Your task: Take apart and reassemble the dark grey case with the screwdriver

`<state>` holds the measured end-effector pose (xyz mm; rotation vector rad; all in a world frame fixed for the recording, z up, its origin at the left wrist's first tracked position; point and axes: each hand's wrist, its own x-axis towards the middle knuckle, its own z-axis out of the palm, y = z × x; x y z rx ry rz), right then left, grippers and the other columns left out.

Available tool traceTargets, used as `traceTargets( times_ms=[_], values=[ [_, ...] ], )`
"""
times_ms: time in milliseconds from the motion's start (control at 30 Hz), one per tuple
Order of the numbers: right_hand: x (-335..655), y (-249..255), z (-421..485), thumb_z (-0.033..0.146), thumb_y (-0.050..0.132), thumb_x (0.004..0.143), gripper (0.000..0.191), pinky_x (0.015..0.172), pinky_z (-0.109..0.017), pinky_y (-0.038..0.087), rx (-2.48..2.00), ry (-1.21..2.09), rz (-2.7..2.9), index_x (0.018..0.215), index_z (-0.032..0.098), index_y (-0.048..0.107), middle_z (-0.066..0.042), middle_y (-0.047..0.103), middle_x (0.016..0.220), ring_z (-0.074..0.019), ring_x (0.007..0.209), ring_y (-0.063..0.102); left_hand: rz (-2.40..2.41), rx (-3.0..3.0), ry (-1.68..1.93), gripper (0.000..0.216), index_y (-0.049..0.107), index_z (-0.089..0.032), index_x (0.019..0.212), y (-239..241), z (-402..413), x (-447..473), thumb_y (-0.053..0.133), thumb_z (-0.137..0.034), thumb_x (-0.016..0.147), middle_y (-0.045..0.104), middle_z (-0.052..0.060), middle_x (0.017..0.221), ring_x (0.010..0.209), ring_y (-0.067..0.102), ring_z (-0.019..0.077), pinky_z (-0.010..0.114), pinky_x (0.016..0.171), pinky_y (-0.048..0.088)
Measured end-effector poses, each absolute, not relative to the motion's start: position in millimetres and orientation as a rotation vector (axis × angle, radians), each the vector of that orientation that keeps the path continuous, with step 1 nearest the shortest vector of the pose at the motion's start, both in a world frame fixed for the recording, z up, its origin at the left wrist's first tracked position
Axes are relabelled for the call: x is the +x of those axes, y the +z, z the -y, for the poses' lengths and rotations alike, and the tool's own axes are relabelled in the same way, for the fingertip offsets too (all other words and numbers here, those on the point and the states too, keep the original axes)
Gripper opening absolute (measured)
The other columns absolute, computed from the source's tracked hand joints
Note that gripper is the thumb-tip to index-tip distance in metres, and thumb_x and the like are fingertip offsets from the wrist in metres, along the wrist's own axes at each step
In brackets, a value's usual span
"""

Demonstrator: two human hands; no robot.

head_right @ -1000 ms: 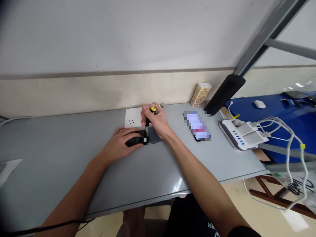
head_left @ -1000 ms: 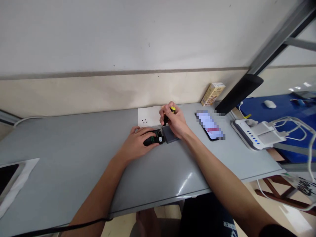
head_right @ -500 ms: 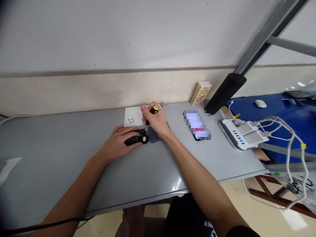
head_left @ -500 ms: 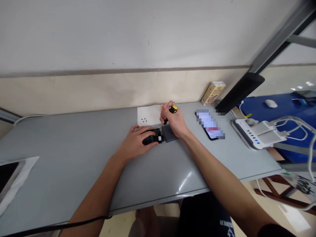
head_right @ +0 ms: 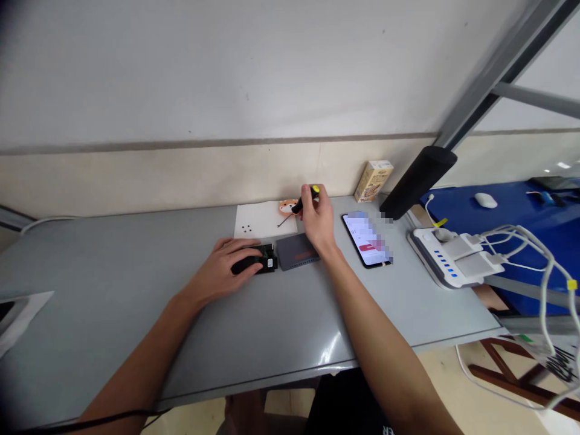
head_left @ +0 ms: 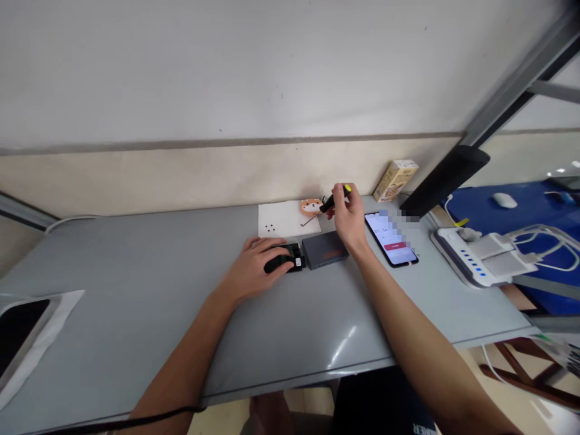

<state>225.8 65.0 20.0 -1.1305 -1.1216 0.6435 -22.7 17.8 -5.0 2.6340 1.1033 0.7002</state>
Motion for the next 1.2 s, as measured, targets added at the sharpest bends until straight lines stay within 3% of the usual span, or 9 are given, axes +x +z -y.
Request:
traceTargets(
  times_ms=[167, 367, 733, 967, 1200],
  values=[
    [231.2, 11.4, -68.0, 0.061, 0.051, 0.097, 0.038, 0.053, -0.024, 0.047, -1.203, 0.586, 1.099, 0.092, 0.024, 0.052, 0.005, 0.054, 0.069, -0.01, 0.053, 0.059, -1.222, 2.522, 0.89, 0.024, 0.072, -0.025, 0.104, -3.2, -18.8, -24.7, 0.05, -0.034, 0.105, 0.074, 0.004, 0.125, 0.116, 0.067, 0.0221, 0.046, 0.107, 0.042],
    [227.9, 9.2, -66.9, 0.061, 0.049, 0.098, 0.038, 0.055, -0.024, 0.047, -1.173, 0.618, 1.1, 0.093, 0.024, 0.052, 0.006, 0.055, 0.07, -0.0097, 0.053, 0.059, -1.387, 2.41, 1.124, 0.022, 0.072, -0.024, 0.099, -7.0, -25.2, -26.5, 0.053, -0.035, 0.103, 0.077, 0.004, 0.112, 0.109, 0.07, 0.022, 0.043, 0.102, 0.046],
    [226.1, 9.1, -66.9, 0.066, 0.053, 0.094, 0.042, 0.058, -0.026, 0.051, -1.15, 0.683, 1.047, 0.094, 0.024, 0.054, 0.004, 0.057, 0.075, -0.0108, 0.057, 0.061, -1.5, 2.328, 1.116, 0.021, 0.073, -0.025, 0.097, -5.8, -26.7, -28.5, 0.055, -0.036, 0.101, 0.076, 0.003, 0.108, 0.103, 0.069, 0.0219, 0.042, 0.098, 0.049],
    [201.3, 16.5, -57.5, 0.067, 0.053, 0.093, 0.043, 0.058, -0.028, 0.058, -1.002, 0.97, 0.967, 0.093, 0.024, 0.054, 0.002, 0.064, 0.077, -0.0116, 0.055, 0.063, -1.539, 2.314, 1.051, 0.017, 0.074, -0.025, 0.105, -9.8, -27.2, -27.5, 0.064, -0.035, 0.096, 0.075, 0.005, 0.112, 0.109, 0.068, 0.0246, 0.047, 0.101, 0.047],
    [183.7, 14.7, -50.0, 0.069, 0.054, 0.092, 0.045, 0.057, -0.026, 0.058, -0.961, 1.072, 0.972, 0.094, 0.023, 0.056, 0.001, 0.064, 0.086, -0.0096, 0.058, 0.062, -1.517, 2.334, 1.012, 0.015, 0.074, -0.027, 0.1, -12.1, -27.8, -28.0, 0.064, -0.037, 0.097, 0.076, 0.004, 0.109, 0.107, 0.068, 0.024, 0.047, 0.1, 0.046]
  ],
)
